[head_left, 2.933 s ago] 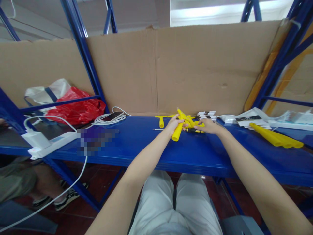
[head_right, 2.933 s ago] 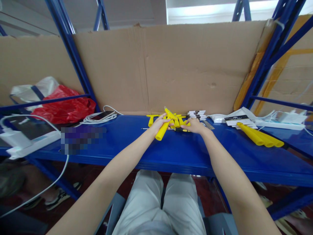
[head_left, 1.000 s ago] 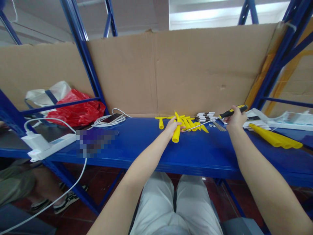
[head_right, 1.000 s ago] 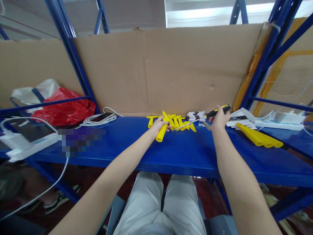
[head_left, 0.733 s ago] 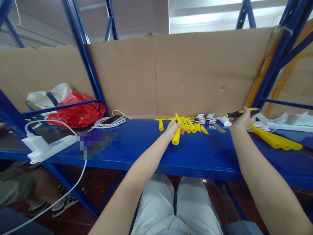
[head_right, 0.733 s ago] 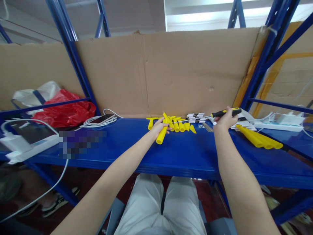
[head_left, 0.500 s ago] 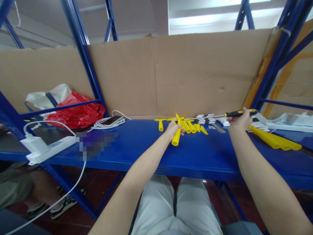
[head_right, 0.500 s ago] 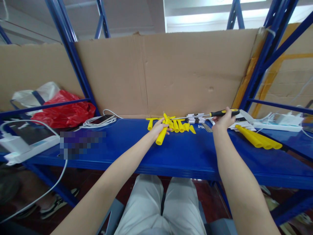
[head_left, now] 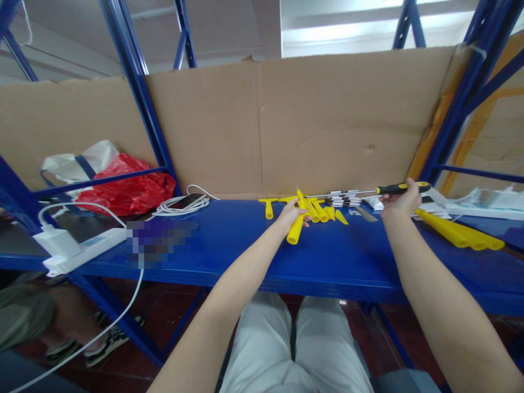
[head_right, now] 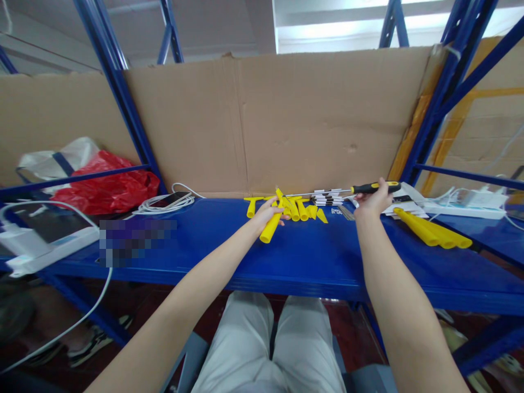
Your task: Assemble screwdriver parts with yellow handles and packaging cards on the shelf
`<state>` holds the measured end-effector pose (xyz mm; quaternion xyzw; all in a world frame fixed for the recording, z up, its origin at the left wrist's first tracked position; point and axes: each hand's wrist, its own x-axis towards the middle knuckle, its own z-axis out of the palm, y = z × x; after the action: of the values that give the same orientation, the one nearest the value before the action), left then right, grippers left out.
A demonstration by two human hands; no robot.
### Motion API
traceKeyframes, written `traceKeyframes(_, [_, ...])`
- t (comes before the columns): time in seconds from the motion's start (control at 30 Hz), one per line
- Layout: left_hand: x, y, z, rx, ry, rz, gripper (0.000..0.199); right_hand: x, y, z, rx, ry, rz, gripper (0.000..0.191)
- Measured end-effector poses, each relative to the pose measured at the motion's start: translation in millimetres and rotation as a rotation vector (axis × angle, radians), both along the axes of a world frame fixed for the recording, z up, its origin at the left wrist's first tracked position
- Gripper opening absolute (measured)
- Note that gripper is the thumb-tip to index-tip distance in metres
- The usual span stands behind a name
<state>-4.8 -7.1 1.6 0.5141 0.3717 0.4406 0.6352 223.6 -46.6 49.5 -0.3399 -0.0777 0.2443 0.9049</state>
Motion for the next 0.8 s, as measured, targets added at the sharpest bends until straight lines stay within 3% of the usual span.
traceKeyframes(0.8, [-5.5, 10.5, -3.3, -0.055, -0.102, -0.166, 0.066, 15.1, 3.7, -8.2, -0.036, 0.077, 0.047, 0.011])
